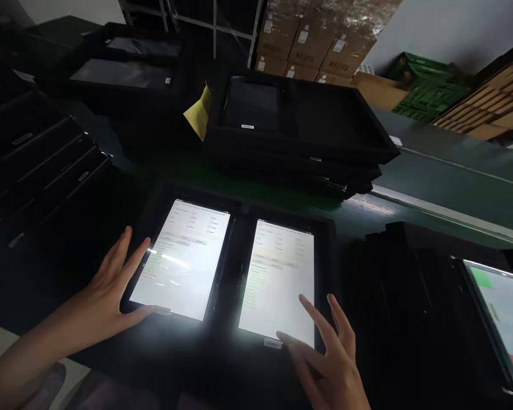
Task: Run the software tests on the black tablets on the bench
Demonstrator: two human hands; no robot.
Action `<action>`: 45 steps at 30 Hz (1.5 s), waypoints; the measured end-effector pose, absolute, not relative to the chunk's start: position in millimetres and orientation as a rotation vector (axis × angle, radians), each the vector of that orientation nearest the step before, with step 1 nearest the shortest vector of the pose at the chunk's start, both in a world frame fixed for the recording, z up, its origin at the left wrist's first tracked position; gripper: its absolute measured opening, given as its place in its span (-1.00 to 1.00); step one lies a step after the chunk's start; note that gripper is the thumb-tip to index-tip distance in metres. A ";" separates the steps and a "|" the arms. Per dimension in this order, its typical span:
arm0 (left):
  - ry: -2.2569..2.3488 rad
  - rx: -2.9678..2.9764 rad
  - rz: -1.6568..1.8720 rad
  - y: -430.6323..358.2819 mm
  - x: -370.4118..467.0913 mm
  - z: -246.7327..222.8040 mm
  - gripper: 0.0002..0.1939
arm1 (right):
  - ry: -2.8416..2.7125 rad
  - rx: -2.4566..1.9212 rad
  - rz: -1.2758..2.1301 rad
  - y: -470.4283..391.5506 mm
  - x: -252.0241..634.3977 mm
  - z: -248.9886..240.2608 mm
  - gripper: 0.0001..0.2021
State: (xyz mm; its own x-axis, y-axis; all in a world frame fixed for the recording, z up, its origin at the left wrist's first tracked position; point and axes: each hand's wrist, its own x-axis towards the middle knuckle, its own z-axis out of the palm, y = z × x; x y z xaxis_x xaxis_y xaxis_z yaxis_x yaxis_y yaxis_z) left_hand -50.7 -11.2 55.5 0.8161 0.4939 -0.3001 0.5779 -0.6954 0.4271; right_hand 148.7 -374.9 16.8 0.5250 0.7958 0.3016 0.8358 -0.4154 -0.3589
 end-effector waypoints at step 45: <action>0.963 2.035 -0.040 5.4 -65.2 40.5 0.09 | -1.139 -2.213 -0.278 -339.1 125.6 27.1 -0.71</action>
